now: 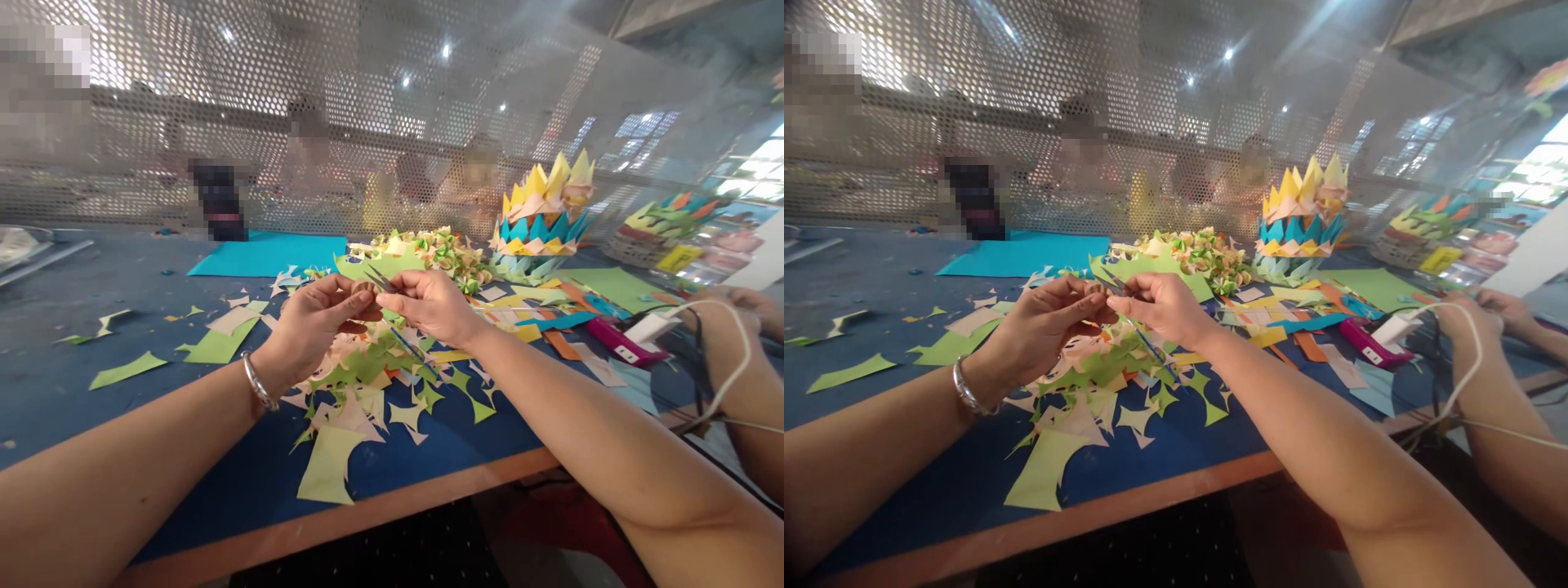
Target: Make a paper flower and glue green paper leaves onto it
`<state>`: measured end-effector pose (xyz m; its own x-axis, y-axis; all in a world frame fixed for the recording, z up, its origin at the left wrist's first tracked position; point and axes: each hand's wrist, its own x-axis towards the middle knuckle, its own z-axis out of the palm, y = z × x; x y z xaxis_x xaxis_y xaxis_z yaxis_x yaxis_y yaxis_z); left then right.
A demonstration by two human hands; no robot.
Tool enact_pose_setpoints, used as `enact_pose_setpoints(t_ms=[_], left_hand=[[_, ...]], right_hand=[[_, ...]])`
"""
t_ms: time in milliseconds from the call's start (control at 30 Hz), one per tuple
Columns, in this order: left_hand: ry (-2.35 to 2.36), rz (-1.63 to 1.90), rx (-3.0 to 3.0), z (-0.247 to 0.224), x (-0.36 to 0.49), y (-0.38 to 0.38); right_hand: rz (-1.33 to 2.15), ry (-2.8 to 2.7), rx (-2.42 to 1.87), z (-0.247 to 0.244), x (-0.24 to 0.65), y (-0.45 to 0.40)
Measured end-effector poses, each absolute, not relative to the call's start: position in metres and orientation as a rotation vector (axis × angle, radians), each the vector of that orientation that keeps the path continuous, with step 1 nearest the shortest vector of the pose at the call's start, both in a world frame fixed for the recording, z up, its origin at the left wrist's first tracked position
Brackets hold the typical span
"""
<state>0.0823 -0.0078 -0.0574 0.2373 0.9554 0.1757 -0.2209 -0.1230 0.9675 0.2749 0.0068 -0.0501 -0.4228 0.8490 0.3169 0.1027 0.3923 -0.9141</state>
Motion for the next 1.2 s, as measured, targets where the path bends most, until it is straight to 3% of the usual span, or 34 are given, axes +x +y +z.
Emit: enact_pose_setpoints(t_ms=[233,1200], left_hand=[[0.736,1.339,1.302,-0.058,0.082,-0.005],[0.734,1.261,1.397,-0.059,0.078,-0.001]], right_hand=[[1.122,-1.896,-0.858,-0.052,0.277,0.006],[0.920,-2.005,-0.819,-0.042,0.281,0.003]])
